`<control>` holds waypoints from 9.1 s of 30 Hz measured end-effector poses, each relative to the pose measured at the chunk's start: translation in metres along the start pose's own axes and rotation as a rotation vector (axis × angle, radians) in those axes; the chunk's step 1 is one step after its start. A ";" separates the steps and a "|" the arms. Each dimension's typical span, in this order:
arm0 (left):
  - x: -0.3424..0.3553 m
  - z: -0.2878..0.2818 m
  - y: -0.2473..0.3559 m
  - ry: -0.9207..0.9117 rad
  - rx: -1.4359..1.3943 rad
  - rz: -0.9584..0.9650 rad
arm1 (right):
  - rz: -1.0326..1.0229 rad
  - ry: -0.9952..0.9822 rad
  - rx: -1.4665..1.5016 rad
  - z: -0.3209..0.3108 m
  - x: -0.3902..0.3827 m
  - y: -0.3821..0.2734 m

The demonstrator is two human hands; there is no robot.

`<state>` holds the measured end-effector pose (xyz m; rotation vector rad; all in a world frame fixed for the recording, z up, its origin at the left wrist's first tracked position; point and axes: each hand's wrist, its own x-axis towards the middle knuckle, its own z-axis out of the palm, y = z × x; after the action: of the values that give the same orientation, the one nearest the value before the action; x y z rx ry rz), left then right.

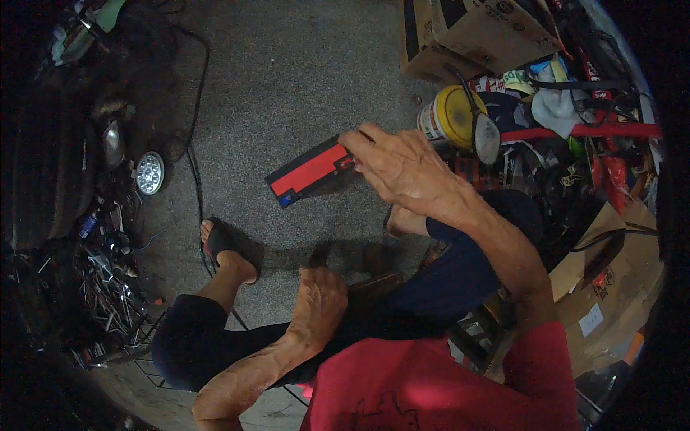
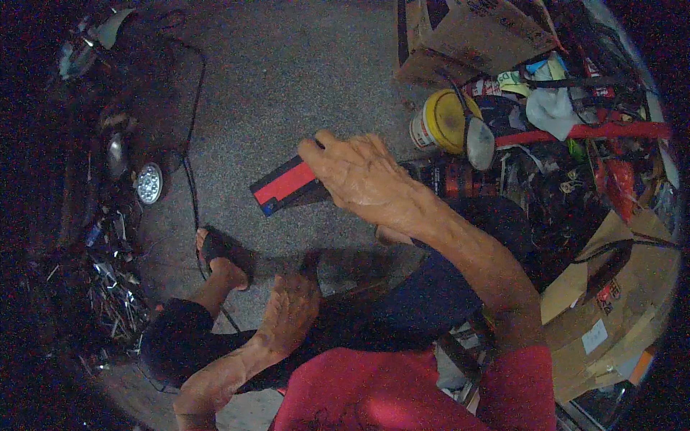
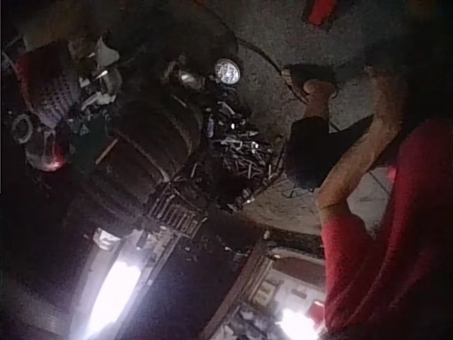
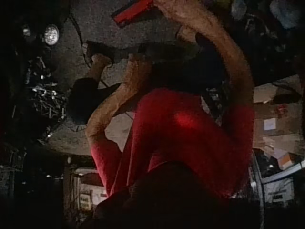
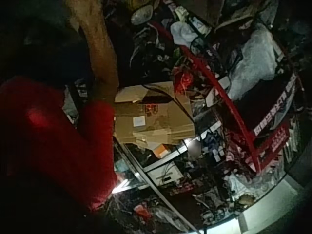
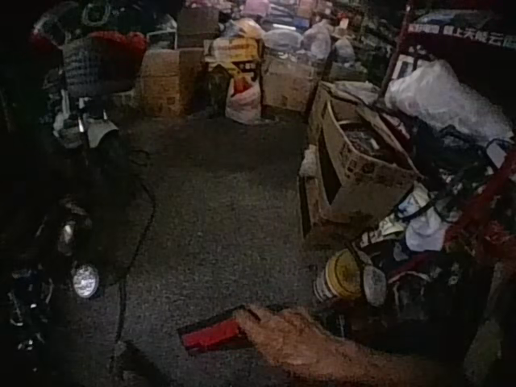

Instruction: The person uses a screwdriver to remove screws from a red and black rectangular device, then uses pliers to adjust a metal reflector component. The person handles the device and reflector repeatedly while seated in a cluttered workshop.

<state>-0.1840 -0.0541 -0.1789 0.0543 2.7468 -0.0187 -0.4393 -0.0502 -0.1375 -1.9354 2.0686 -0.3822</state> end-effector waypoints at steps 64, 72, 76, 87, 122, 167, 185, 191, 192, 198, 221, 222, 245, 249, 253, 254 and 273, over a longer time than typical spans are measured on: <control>0.088 0.135 -0.073 1.025 -1.893 -1.042 | 0.001 0.292 -0.084 -0.014 0.016 -0.009; 0.096 0.145 -0.060 1.205 -1.709 -0.962 | -0.007 0.237 -0.007 -0.003 0.028 -0.023; 0.100 0.146 -0.064 1.117 -1.616 -1.068 | -0.069 0.184 0.003 0.014 0.027 -0.028; 0.100 0.148 -0.064 1.134 -1.670 -0.946 | -0.151 0.121 0.074 0.032 0.032 -0.041; 0.111 0.154 -0.063 1.328 -1.489 -0.937 | -0.263 0.029 0.136 0.035 0.036 -0.055; 0.098 0.131 -0.059 1.077 -1.299 -1.164 | -0.139 -0.090 -0.022 0.034 0.042 -0.073; 0.108 0.157 -0.059 1.245 -1.465 -0.997 | -0.101 -0.073 0.039 0.036 0.043 -0.062; 0.111 0.157 -0.060 1.198 -1.537 -1.038 | -0.308 0.045 0.117 0.037 0.038 -0.056; 0.112 0.166 -0.061 1.219 -1.637 -1.022 | -0.311 0.046 0.122 0.035 0.038 -0.058; 0.112 0.189 -0.062 1.302 -1.848 -0.820 | -0.156 -0.069 0.071 0.043 0.037 -0.058; 0.099 0.145 -0.061 1.216 -2.006 -0.972 | -0.285 0.067 0.109 0.040 0.035 -0.060; 0.099 0.149 -0.061 1.260 -2.009 -0.919 | -0.231 0.040 0.092 0.039 0.036 -0.063; 0.100 0.141 -0.063 1.164 -2.113 -1.037 | -0.266 -0.016 0.071 0.034 0.038 -0.059; 0.099 0.145 -0.062 1.242 -2.114 -0.951 | -0.221 0.021 0.087 0.036 0.037 -0.062; 0.096 0.156 -0.066 1.109 -2.058 -0.992 | -0.068 -0.237 -0.001 0.027 0.045 -0.066; 0.098 0.152 -0.065 1.117 -2.077 -1.004 | -0.110 -0.182 0.027 0.028 0.044 -0.064; 0.106 0.153 -0.060 1.161 -1.532 -1.087 | -0.265 0.037 0.114 0.036 0.039 -0.062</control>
<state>-0.2258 -0.1139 -0.3603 -2.2540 2.2751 2.1994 -0.3703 -0.0931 -0.1482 -2.1509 1.7709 -0.5837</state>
